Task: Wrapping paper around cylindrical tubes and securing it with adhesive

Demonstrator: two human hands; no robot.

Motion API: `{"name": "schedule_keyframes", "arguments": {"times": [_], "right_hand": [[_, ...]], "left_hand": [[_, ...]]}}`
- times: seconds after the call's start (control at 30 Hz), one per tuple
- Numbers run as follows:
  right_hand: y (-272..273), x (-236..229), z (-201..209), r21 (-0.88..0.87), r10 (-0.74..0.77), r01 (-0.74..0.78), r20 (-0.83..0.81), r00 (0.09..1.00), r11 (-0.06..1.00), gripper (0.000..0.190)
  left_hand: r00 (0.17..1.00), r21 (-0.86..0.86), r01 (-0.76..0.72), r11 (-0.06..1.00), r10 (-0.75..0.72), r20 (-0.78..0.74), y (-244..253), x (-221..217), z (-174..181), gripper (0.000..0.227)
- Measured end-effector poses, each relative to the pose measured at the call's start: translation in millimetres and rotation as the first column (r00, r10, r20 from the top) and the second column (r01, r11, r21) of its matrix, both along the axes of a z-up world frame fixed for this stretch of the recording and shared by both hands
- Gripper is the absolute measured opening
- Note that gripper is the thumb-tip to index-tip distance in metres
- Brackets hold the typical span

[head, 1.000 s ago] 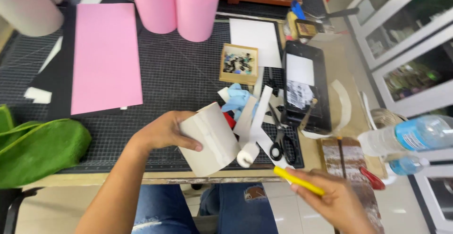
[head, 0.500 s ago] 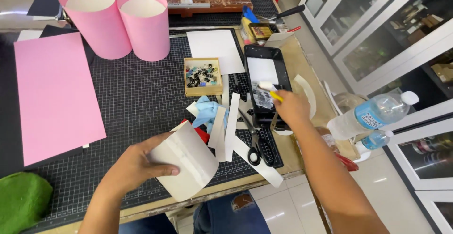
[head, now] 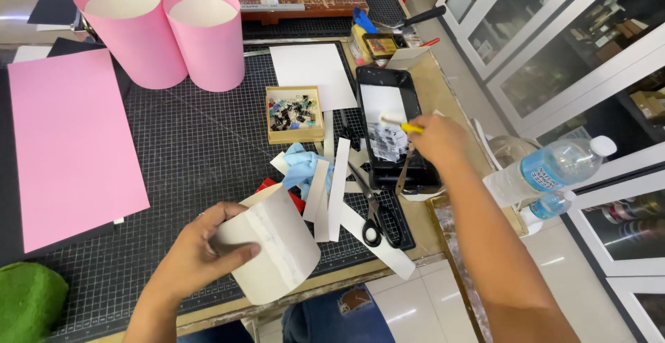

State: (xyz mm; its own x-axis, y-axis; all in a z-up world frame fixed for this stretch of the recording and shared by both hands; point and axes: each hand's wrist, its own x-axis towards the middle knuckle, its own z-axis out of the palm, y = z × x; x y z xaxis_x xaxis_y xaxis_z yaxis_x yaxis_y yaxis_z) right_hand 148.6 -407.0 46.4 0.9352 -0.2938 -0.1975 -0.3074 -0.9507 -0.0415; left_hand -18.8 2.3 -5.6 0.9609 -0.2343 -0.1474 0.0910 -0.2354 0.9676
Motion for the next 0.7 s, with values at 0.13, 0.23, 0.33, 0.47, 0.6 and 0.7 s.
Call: {"name": "schedule_keyframes", "arguments": {"times": [0.13,0.23,0.33,0.47,0.6,0.7], "right_hand": [[8,-14,11,-0.086,0.100,-0.119,-0.201,0.975,0.989,0.031],[5,6,-19,-0.083,0.131,-0.139,-0.101,0.986,0.987,0.030],[2,15,-19,-0.058,0.097,-0.096,0.007,0.995,0.994,0.037],[7,5,4,-0.138,0.096,-0.121,-0.179,0.979,0.983,0.030],[-1,27,-33,-0.104,0.104,-0.108,-0.044,0.994,0.989,0.036],[-2,15,-20,-0.102,0.129,-0.131,-0.023,0.991,0.986,0.031]], "left_hand": [[0.980,-0.075,-0.054,0.996,0.068,0.186,-11,0,-22,0.020],[0.855,0.010,-0.272,0.962,0.237,0.460,-25,-2,-36,0.043],[0.769,-0.033,-0.434,0.900,0.390,0.506,-36,-2,-35,0.042],[0.779,-0.030,-0.532,0.846,0.502,0.375,-42,-5,-29,0.032],[0.787,-0.070,-0.488,0.870,0.474,0.396,-47,2,-21,0.027],[0.786,-0.048,-0.509,0.859,0.487,0.382,-46,-2,-25,0.030]]}}
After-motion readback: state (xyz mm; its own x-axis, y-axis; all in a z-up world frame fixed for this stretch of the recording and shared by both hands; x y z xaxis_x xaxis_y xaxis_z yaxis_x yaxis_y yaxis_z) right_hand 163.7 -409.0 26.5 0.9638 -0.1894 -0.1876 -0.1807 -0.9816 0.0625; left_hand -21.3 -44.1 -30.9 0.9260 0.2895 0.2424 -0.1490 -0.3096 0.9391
